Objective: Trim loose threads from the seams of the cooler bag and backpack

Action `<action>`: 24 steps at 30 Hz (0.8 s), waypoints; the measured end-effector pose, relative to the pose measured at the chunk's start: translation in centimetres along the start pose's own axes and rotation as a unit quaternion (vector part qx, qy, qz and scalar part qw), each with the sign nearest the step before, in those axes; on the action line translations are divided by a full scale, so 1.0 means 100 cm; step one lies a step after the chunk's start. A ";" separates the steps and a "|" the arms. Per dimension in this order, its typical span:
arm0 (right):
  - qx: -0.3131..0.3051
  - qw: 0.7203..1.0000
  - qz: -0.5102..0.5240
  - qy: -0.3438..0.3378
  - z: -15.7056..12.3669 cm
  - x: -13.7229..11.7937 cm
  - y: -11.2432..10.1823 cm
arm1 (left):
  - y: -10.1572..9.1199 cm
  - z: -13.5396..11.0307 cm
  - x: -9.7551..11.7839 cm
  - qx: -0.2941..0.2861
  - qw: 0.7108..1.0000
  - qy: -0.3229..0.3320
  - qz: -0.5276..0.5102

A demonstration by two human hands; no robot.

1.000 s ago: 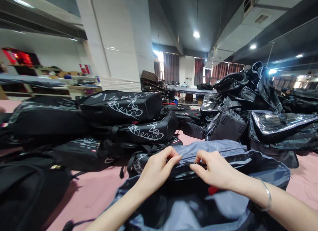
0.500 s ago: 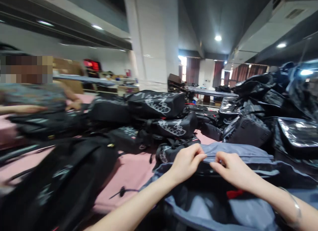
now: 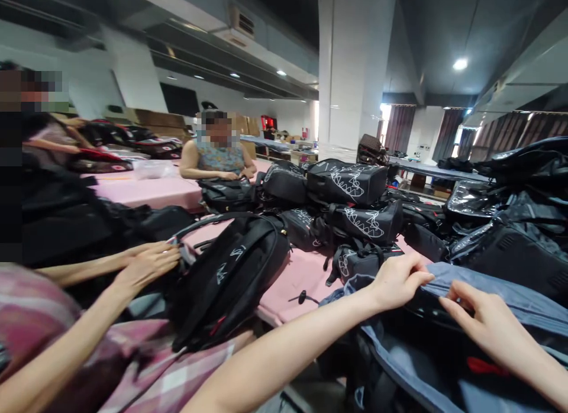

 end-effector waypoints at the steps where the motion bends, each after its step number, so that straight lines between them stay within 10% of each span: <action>1: 0.003 1.000 0.003 0.009 -0.002 0.001 -0.006 | -0.001 0.000 0.000 0.001 1.000 0.002 -0.013; 9: 0.079 0.995 0.036 0.039 -0.048 0.031 -0.048 | 0.007 -0.001 0.018 -0.150 0.976 0.112 -0.114; 24: 0.127 0.954 -0.237 -0.133 -0.058 0.036 -0.014 | 0.060 0.025 0.047 -0.140 0.935 0.054 0.322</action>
Point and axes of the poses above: each hand's wrist, its own z-axis towards the middle knuckle, its own y-axis out of the palm, x = y × z, the point moved 7 cm from there along z, towards the middle knuckle, and after that the axes turned 7 degrees about -y, right-handed, at the moved point
